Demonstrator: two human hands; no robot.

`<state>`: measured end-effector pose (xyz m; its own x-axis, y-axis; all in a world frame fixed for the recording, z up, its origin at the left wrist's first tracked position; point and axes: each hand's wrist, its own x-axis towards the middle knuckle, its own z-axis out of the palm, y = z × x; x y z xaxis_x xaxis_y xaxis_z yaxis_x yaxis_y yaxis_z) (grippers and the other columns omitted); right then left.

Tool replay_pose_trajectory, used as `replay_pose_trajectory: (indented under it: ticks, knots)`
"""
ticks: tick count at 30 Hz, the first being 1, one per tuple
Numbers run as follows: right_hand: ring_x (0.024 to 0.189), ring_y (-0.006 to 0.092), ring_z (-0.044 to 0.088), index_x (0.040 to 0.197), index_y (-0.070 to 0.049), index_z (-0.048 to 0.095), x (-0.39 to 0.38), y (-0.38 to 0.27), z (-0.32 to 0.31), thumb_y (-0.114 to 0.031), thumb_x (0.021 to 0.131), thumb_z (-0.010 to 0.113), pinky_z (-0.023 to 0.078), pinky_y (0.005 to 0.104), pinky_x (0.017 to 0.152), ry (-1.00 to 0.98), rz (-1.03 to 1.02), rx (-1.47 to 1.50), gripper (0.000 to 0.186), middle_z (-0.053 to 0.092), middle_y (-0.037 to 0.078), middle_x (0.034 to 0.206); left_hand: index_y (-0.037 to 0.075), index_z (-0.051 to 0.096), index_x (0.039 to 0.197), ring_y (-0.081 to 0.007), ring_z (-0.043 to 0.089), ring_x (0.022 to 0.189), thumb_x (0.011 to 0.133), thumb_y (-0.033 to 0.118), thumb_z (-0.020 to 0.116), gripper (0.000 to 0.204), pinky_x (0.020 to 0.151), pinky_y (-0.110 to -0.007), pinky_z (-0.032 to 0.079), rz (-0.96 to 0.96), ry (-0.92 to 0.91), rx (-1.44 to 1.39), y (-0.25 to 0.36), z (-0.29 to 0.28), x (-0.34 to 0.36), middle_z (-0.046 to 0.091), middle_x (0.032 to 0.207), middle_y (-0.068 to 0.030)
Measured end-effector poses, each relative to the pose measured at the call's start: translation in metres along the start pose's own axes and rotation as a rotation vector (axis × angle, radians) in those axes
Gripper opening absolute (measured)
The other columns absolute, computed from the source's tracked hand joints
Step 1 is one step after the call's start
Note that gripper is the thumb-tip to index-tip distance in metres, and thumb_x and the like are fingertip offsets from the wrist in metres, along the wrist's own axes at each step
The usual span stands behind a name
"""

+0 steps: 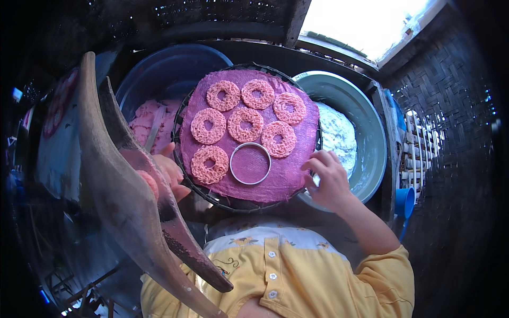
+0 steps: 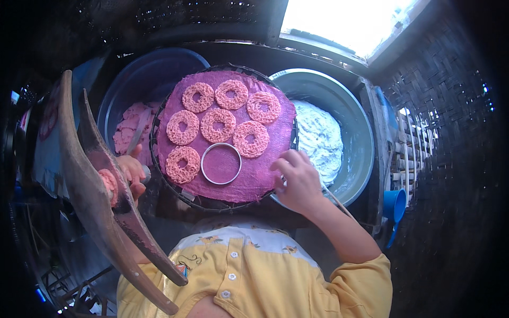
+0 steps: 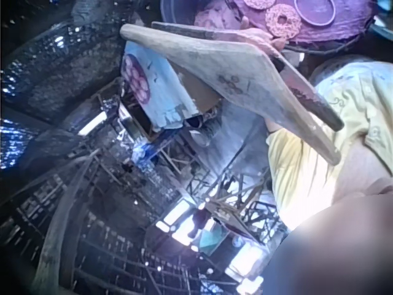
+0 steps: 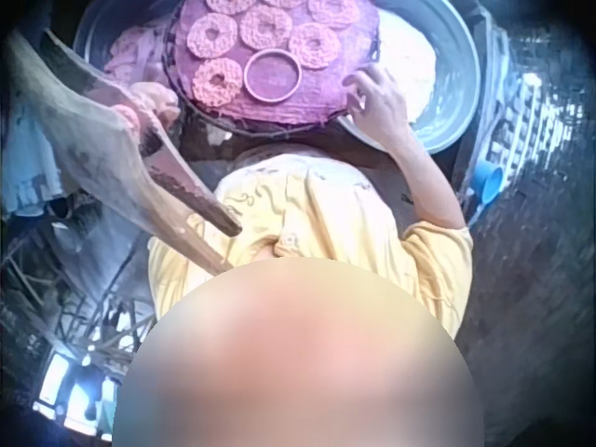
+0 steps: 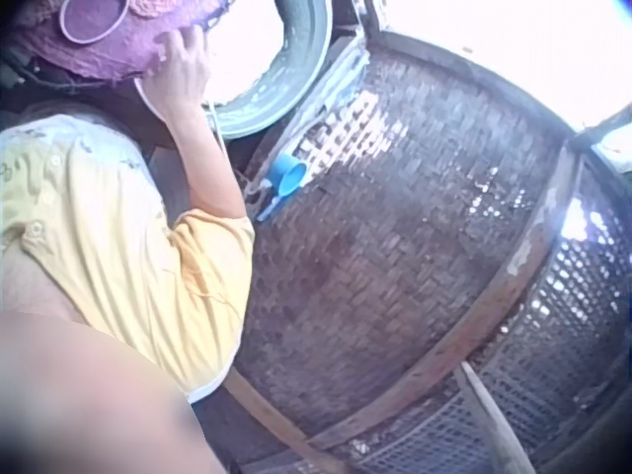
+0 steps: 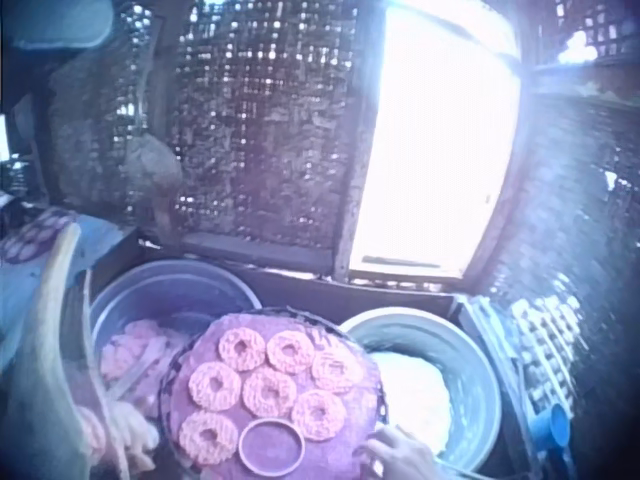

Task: The person uses a wooden press to extrude pink batter into ring shapes on a purple cloth inside a steamer basket. They then scoop white batter from a separate bowl and apply it into the centers of the pink rings. The finished items are transferred to a tray.

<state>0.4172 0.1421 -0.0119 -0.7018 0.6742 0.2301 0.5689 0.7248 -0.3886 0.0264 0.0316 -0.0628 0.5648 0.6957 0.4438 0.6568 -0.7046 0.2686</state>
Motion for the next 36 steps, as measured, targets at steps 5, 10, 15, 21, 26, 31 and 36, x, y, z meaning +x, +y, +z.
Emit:
replay_pose_trajectory:
  ticks: [5, 10, 15, 21, 26, 31, 36]
  knots:
    - [0.091, 0.0296, 0.05, 0.092, -0.009, 0.057, -0.015, 0.004, 0.001, -0.008, 0.064, 0.069, 0.045, 0.0393, 0.079, -0.143, 0.068, 0.042, 0.03, 0.052, 0.009, 0.097, 0.007, 0.042, 0.129, -0.0162, 0.053, 0.093, 0.092, 0.04, 0.043, 0.05, 0.107, -0.048, 0.031, 0.014, 0.008, -0.001, 0.001, 0.004, -0.003, 0.054, 0.086, -0.0088]
    - [0.093, 0.0299, 0.049, 0.098, -0.01, 0.055, -0.017, -0.001, 0.011, -0.008, 0.064, 0.07, 0.044, 0.0386, 0.079, -0.114, 0.094, 0.033, 0.037, 0.05, 0.011, 0.102, 0.007, 0.041, 0.129, -0.0161, 0.052, 0.093, 0.093, 0.042, 0.041, 0.05, 0.108, -0.049, 0.029, 0.039, 0.001, 0.001, -0.002, 0.01, -0.003, 0.053, 0.085, -0.0086]
    - [0.092, 0.0297, 0.049, 0.1, -0.01, 0.056, -0.014, -0.004, 0.007, -0.008, 0.064, 0.07, 0.043, 0.0395, 0.079, -0.093, 0.0, 0.011, 0.039, 0.049, 0.011, 0.102, 0.007, 0.041, 0.13, -0.0159, 0.052, 0.093, 0.094, 0.043, 0.039, 0.051, 0.11, -0.05, 0.028, 0.053, -0.018, -0.001, -0.004, 0.016, -0.004, 0.053, 0.083, -0.0085]
    - [0.09, 0.0306, 0.049, 0.1, -0.009, 0.054, -0.016, 0.002, 0.006, -0.006, 0.063, 0.067, 0.042, 0.0397, 0.081, -0.043, 0.099, 0.063, 0.04, 0.05, 0.012, 0.098, 0.007, 0.041, 0.127, -0.016, 0.052, 0.092, 0.093, 0.042, 0.041, 0.049, 0.11, -0.05, 0.027, 0.07, -0.015, -0.004, 0.002, 0.011, 0.002, 0.052, 0.082, -0.0081]
    - [0.079, 0.0166, 0.043, 0.099, -0.008, 0.048, -0.033, 0.0, 0.012, -0.006, 0.064, 0.068, 0.039, 0.0311, 0.075, -0.026, 0.854, 0.691, 0.04, 0.043, 0.003, 0.088, 0.008, 0.041, 0.123, -0.0163, 0.052, 0.09, 0.09, 0.04, 0.045, 0.046, 0.11, -0.05, 0.028, 0.088, -0.009, -0.008, 0.007, 0.003, 0.014, 0.052, 0.081, -0.0076]
    - [0.08, 0.0138, 0.038, 0.102, -0.009, 0.041, -0.045, -0.003, 0.033, -0.007, 0.063, 0.071, 0.037, 0.0288, 0.072, 0.092, 0.85, 0.82, 0.049, 0.038, 0.002, 0.089, 0.008, 0.042, 0.119, -0.0165, 0.052, 0.088, 0.088, 0.037, 0.049, 0.043, 0.11, -0.049, 0.028, 0.108, -0.009, -0.016, 0.008, -0.003, 0.024, 0.052, 0.081, -0.0072]
    - [0.082, 0.0169, 0.04, 0.102, -0.008, 0.041, -0.046, 0.002, 0.048, -0.008, 0.065, 0.07, 0.038, 0.0314, 0.074, 0.076, 0.798, 0.655, 0.047, 0.04, 0.005, 0.091, 0.008, 0.042, 0.115, -0.0167, 0.053, 0.087, 0.086, 0.035, 0.053, 0.041, 0.11, -0.049, 0.028, 0.125, -0.013, -0.01, 0.01, -0.008, 0.031, 0.051, 0.08, -0.0067]
